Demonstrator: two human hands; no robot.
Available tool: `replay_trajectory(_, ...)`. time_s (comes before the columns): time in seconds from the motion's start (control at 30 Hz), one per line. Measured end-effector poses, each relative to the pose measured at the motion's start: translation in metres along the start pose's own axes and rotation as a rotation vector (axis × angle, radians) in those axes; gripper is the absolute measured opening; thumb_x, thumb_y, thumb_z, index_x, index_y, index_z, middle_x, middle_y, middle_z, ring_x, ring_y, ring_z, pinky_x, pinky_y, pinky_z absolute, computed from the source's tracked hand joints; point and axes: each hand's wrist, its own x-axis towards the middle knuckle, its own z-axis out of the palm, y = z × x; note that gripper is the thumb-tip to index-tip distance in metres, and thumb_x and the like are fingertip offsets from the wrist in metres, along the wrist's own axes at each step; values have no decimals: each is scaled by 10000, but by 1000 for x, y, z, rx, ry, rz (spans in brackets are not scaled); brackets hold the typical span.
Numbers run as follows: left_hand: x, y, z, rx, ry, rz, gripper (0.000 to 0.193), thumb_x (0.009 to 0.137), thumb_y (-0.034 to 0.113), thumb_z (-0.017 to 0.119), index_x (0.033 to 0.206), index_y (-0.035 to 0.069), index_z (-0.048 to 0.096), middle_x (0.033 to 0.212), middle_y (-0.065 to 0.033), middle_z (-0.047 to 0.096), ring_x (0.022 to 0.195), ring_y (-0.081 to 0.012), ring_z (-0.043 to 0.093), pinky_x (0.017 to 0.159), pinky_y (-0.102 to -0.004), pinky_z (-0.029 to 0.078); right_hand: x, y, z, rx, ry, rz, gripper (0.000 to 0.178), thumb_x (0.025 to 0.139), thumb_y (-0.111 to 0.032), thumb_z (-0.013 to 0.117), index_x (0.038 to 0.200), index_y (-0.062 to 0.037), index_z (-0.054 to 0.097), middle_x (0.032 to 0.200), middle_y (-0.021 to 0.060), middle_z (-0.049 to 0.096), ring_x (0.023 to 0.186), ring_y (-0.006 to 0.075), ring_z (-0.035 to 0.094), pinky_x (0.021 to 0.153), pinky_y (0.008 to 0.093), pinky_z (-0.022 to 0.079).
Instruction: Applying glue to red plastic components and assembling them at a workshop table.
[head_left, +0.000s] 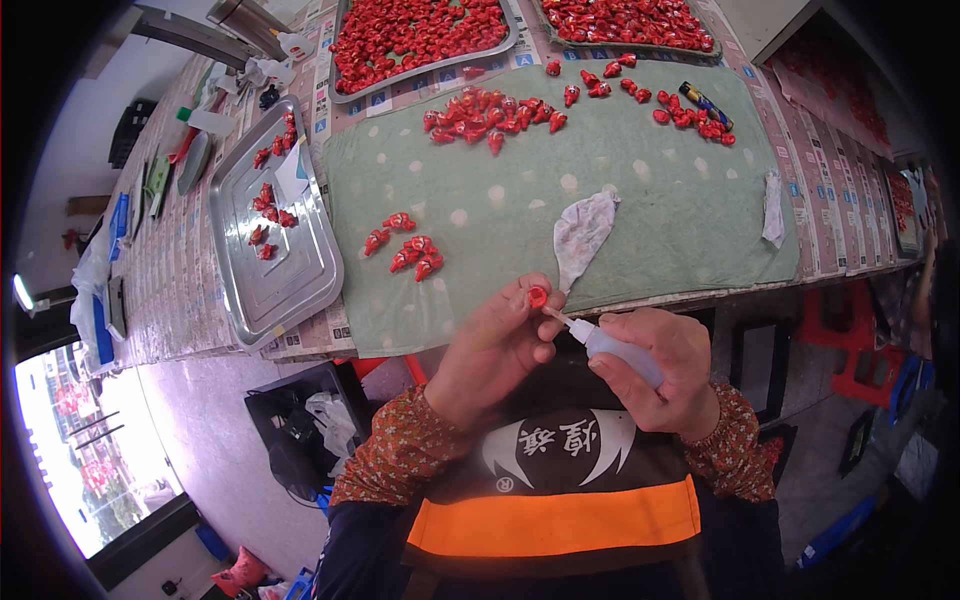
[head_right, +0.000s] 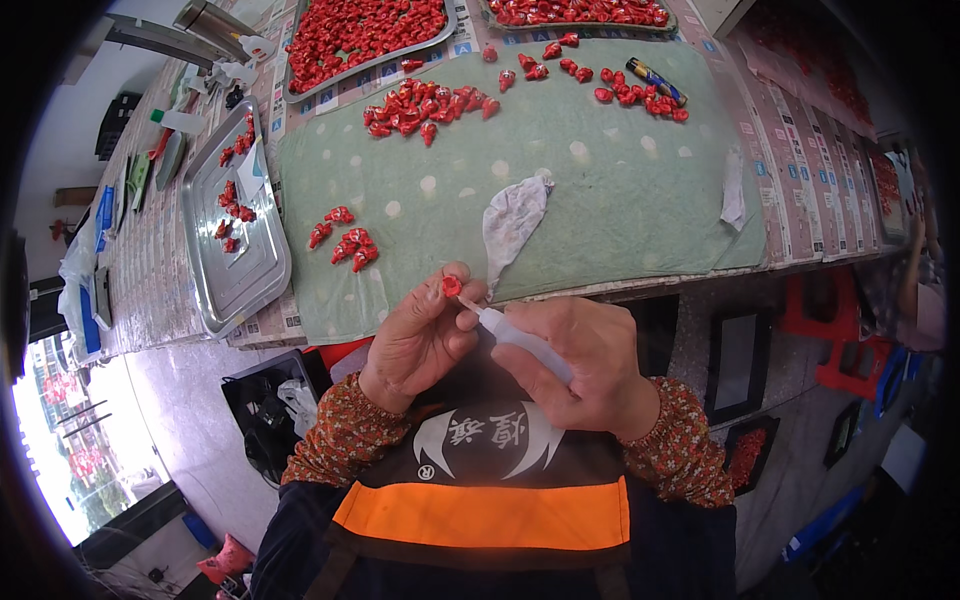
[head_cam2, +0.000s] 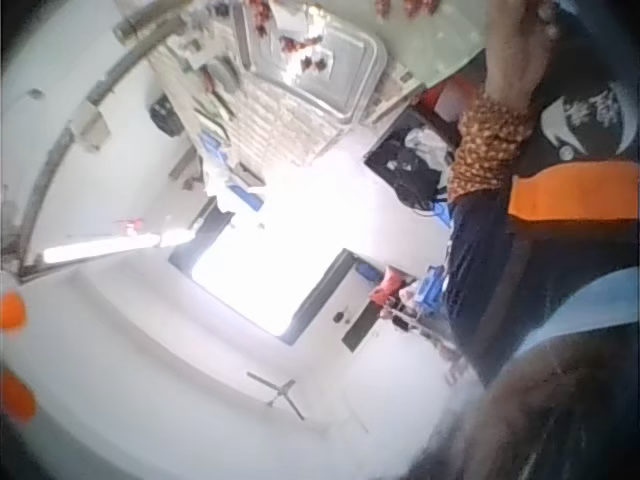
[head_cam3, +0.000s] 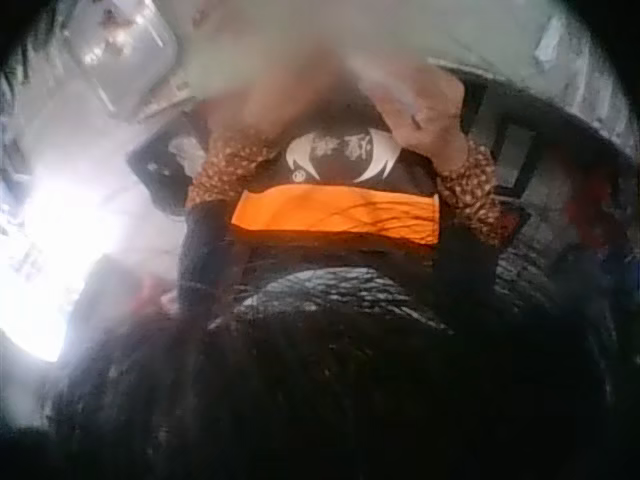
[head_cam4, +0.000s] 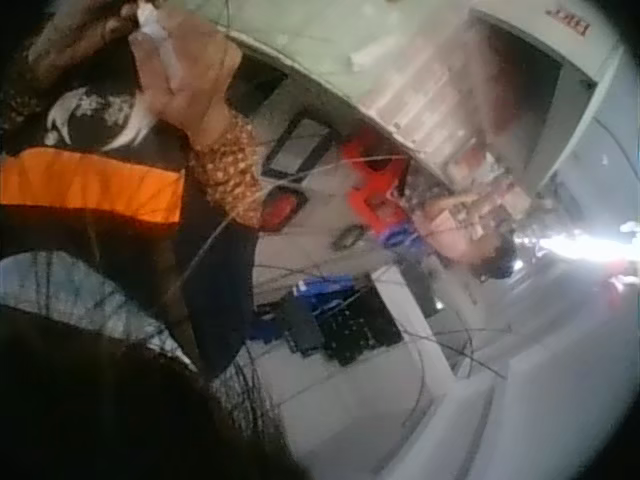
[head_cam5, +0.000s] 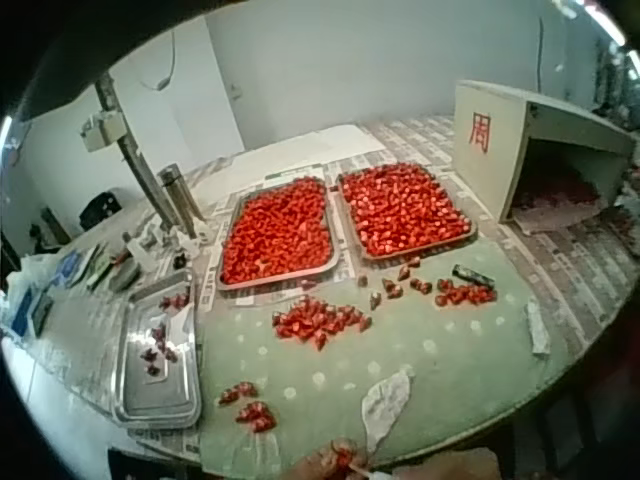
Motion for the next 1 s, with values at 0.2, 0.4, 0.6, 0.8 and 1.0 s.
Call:
replay_trajectory(0.2,0,-1,-2,-11,3,-7,215,984,200,554,1130,63,474,1040,-56,478,873,-127,567,665,-227,504,2,-3,2,-6,25,-11,310,729,-27,758,1016,-32,640,806,113,670,670,282,669,592,329,519)
replay_trajectory(0.4,-2,-1,1,31,46,-17,213,978,220,559,1115,74,487,1031,-43,511,851,-119,552,650,-229,494,-1,1,1,-31,-15,-21,294,780,-82,744,1029,-10,607,883,148,676,704,289,679,629,332,536)
replay_trajectory(0.6,-1,-1,3,98,63,-19,198,977,246,552,1091,93,502,998,-30,538,833,-112,519,639,-232,476,-2,1,0,-53,-3,-2,291,781,-80,746,1027,-10,608,892,147,676,711,295,680,629,335,535)
replay_trajectory(0.8,-2,-2,3,134,72,1,185,982,242,539,1084,92,503,995,-28,544,824,-111,522,632,-231,474,-2,1,0,-81,3,-12,294,778,-68,745,1029,-4,606,891,158,675,713,307,678,625,342,534)
replay_trajectory(1.0,-2,-2,10,217,119,33,181,985,240,535,1076,87,505,987,-28,551,811,-101,529,610,-221,480,0,0,3,-111,80,-46,354,707,-24,766,1029,-24,621,781,126,656,661,309,663,577,350,519)
